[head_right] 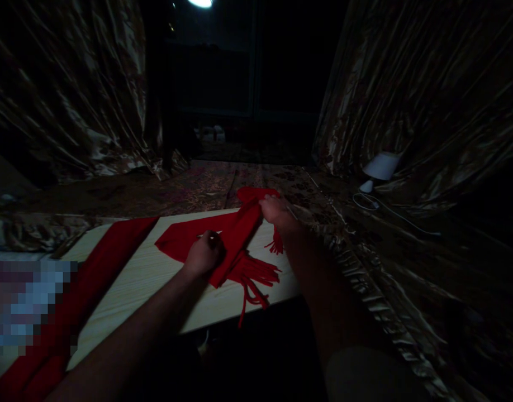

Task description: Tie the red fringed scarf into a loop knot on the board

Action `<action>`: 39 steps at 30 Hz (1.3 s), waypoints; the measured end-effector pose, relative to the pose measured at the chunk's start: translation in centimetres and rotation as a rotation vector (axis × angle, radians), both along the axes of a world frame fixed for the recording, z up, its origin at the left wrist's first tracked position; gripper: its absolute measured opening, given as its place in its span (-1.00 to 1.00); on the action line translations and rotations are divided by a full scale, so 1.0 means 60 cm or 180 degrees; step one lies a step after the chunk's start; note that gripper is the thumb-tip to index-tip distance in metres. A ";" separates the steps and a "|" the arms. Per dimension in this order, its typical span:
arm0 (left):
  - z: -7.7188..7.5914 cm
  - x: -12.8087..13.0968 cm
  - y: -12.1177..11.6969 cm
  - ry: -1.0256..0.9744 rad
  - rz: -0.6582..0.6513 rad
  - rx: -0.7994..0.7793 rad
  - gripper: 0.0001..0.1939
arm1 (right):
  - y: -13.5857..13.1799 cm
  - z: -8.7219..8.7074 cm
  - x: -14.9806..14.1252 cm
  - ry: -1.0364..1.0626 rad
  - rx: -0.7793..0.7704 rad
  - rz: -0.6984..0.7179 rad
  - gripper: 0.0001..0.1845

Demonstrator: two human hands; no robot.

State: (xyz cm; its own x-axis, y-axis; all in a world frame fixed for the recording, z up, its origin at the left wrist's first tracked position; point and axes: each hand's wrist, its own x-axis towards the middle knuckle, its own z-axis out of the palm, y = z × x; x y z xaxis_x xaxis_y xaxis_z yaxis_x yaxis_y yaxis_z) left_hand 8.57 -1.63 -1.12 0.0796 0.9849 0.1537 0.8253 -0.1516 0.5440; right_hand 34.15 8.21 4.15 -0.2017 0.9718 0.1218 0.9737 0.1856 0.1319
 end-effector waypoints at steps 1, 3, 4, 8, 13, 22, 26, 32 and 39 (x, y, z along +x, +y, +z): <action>0.001 0.001 -0.003 0.0174 -0.0071 0.0159 -0.58 | 0.002 -0.009 -0.004 -0.0035 -0.0195 0.0055 -0.56; 0.001 0.005 -0.011 0.0487 -0.0380 0.0575 -0.44 | 0.003 -0.032 -0.008 0.0008 -0.0472 0.0126 -0.50; -0.001 0.007 -0.015 0.0597 -0.0609 0.0735 -0.40 | 0.002 -0.043 -0.007 0.0086 -0.0486 0.0132 -0.48; -0.020 0.006 -0.021 0.0832 -0.1392 0.0427 -0.39 | -0.012 -0.073 0.021 0.0385 -0.0083 -0.0045 -0.47; -0.041 -0.023 0.006 0.0848 -0.1675 0.0232 -0.41 | -0.050 -0.078 0.068 0.0383 0.0134 -0.0285 -0.08; -0.048 -0.042 0.025 0.0797 -0.1599 0.0326 -0.38 | -0.100 -0.063 0.083 0.0264 -0.0779 0.0451 -0.48; -0.051 -0.046 0.019 0.0707 -0.1599 0.0434 -0.39 | -0.112 -0.074 0.072 0.0627 -0.0219 0.0479 -0.43; -0.048 -0.053 0.016 0.0675 -0.1659 0.0415 -0.39 | -0.135 -0.139 0.053 0.0444 -0.0400 0.0140 -0.35; -0.050 -0.057 0.022 0.0731 -0.1732 0.0259 -0.36 | -0.137 -0.097 0.076 0.0687 -0.0637 -0.0396 -0.18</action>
State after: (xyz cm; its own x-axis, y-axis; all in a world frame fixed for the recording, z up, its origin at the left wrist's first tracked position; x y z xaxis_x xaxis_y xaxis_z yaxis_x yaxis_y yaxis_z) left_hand 5.15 -0.32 -4.13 0.6096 0.7791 0.1462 0.7125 -0.6194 0.3296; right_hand 38.69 0.00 -1.68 -0.0702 0.9964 -0.0473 0.9921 0.0648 -0.1073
